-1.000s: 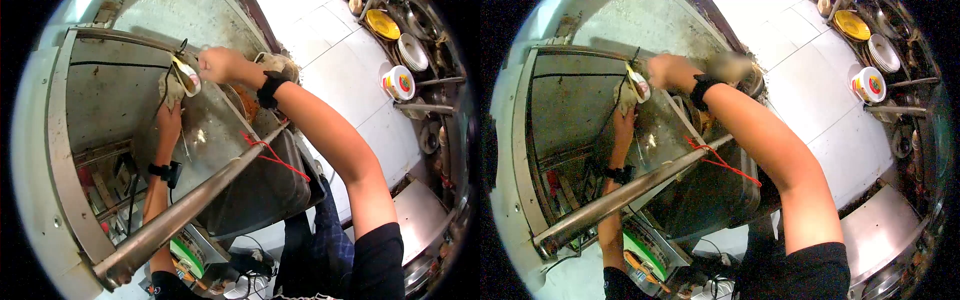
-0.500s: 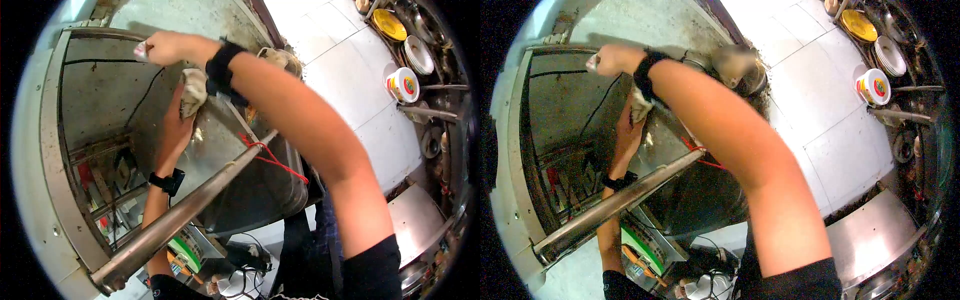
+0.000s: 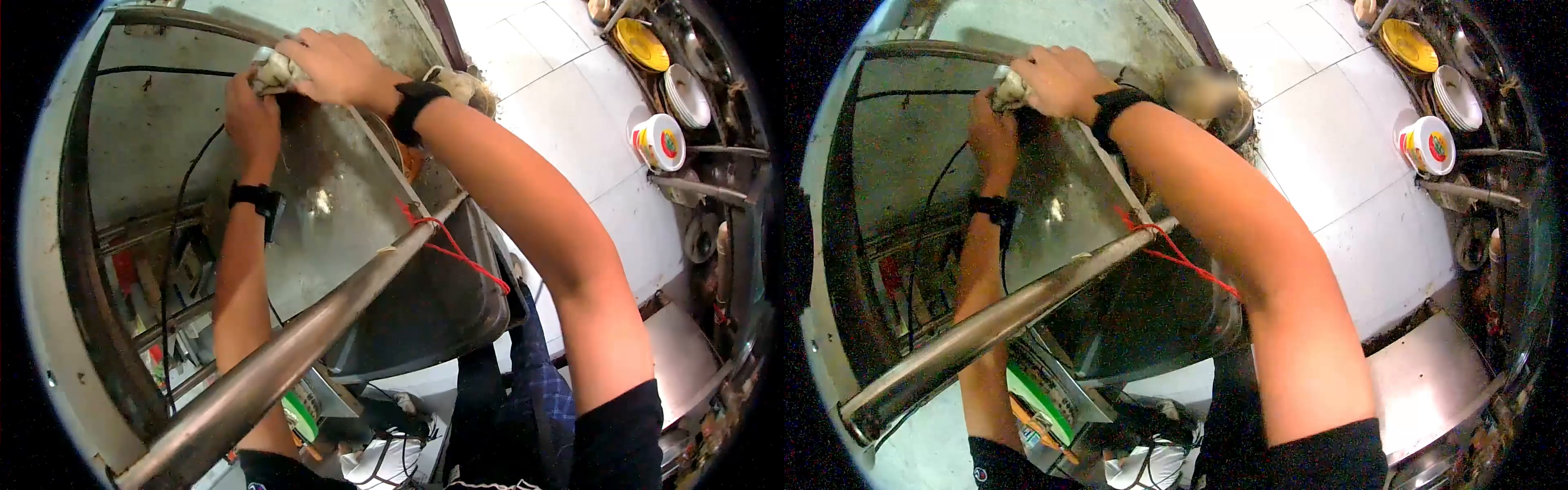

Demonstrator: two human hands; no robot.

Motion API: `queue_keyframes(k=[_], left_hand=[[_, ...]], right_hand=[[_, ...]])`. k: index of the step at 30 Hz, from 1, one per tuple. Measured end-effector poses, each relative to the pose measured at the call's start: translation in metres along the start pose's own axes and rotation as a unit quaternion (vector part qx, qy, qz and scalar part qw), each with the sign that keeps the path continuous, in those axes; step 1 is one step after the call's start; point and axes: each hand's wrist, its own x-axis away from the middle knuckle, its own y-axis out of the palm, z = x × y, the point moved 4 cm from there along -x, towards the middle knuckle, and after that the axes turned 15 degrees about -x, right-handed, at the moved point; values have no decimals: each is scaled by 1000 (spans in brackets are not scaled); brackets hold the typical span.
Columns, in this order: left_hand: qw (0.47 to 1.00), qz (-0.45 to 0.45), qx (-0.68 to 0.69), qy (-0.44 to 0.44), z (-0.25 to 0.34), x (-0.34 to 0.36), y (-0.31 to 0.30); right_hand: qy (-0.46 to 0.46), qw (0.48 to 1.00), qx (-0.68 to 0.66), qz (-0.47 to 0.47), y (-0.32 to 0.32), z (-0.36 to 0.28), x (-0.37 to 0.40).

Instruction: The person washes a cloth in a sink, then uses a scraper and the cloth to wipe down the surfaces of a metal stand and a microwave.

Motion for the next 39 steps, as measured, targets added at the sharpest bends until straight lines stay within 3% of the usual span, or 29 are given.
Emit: queue_keyframes(k=[3,7,10,13,16,26,29,37,39], left_hand=[[998,7,53,33,-6,1,9],[994,-55,74,52,-14,3,12],[989,-95,99,45,-20,6,17],[983,-111,139,35,-21,9,21],[980,-133,146,29,-21,8,21],[969,-181,168,15,-18,15,21],[969,-133,208,9,-15,18,21],[973,-143,179,18,-5,27,7],[976,-136,169,22,-3,31,4]], right_hand=[[-60,996,63,-27,5,6,-15],[-65,991,93,-69,6,7,-21],[-13,978,129,-161,11,11,-26],[-60,984,111,-125,8,8,-18],[-20,982,119,-146,2,0,-15],[-64,981,150,-106,5,-2,-11],[-67,981,148,-101,6,-4,-7],[-16,972,147,-180,4,-9,4],[-42,978,148,-140,5,-9,7]])
